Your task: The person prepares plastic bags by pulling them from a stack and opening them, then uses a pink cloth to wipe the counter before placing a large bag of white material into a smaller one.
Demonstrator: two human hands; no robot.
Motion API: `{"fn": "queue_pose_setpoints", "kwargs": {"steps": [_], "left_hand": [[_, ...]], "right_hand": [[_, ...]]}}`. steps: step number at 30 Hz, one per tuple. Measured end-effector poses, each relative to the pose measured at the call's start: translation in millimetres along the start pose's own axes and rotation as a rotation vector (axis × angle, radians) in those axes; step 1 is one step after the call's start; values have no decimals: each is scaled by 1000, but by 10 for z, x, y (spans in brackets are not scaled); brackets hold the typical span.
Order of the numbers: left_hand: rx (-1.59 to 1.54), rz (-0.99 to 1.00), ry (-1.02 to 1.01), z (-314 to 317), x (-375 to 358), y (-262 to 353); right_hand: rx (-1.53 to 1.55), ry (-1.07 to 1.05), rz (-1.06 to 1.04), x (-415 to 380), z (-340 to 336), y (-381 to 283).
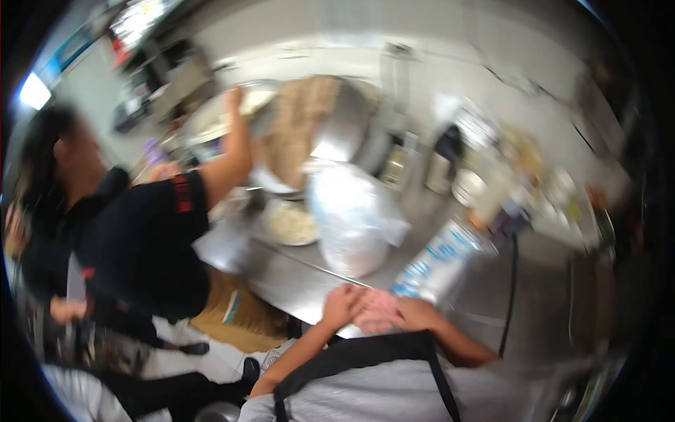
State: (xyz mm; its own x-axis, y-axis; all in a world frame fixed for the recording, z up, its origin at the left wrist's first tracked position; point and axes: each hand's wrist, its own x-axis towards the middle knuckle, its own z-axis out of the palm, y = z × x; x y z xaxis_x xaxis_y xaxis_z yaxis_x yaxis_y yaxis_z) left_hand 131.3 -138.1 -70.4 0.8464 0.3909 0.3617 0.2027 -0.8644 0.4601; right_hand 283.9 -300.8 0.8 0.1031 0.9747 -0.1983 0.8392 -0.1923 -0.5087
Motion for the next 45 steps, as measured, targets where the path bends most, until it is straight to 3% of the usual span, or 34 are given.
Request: {"fn": "queue_pose_setpoints", "kwargs": {"steps": [4, 7, 9, 11, 13, 15, 18, 21, 26, 29, 33, 37, 39, 41, 42, 43, 45], "left_hand": [[-98, 29, 36, -89, 69, 142], [-132, 22, 58, -68, 43, 109], [-145, -37, 98, -6, -37, 1], [-482, -404, 84, 129, -122, -177], [-693, -433, 206, 17, 35, -196], [-480, -404, 280, -159, 229, -251], [-486, -322, 303, -371, 536, -381], [-751, -288, 42, -415, 743, -527], [-680, -253, 16, -374, 864, -514], [-604, -196, 35, -299, 874, -466], [-369, -157, 76, -186, 830, -302], [-348, -128, 66, 67, 773, -226], [-243, -106, 110, 230, 668, -249], [-224, -151, -18, 137, 637, -90], [-186, -20, 49, 167, 588, -101], [-171, -120, -81, 76, 564, -13], [-112, -4, -9, 127, 426, -8]], "right_hand": [[-121, 324, 299, -242, 96, 269], [-195, 680, 357, -199, 451, 601], [-199, 703, 434, -217, 448, 517], [-205, 741, 472, -236, 436, 498], [-214, 795, 437, -198, 432, 526], [-211, 797, 429, -195, 429, 551], [-196, 827, 396, -211, 450, 594], [-181, 897, 383, -298, 453, 567], [-148, 914, 434, -385, 513, 663], [-146, 903, 485, -388, 525, 667], [-180, 974, 413, -393, 521, 708], [-176, 954, 361, -375, 525, 781], [-85, 1058, 286, -323, 615, 894], [-2, 1089, 266, -307, 623, 911], [-22, 1093, 254, -306, 578, 855], [-42, 1099, 255, -323, 540, 805], [-43, 1095, 265, -303, 579, 848]]}}
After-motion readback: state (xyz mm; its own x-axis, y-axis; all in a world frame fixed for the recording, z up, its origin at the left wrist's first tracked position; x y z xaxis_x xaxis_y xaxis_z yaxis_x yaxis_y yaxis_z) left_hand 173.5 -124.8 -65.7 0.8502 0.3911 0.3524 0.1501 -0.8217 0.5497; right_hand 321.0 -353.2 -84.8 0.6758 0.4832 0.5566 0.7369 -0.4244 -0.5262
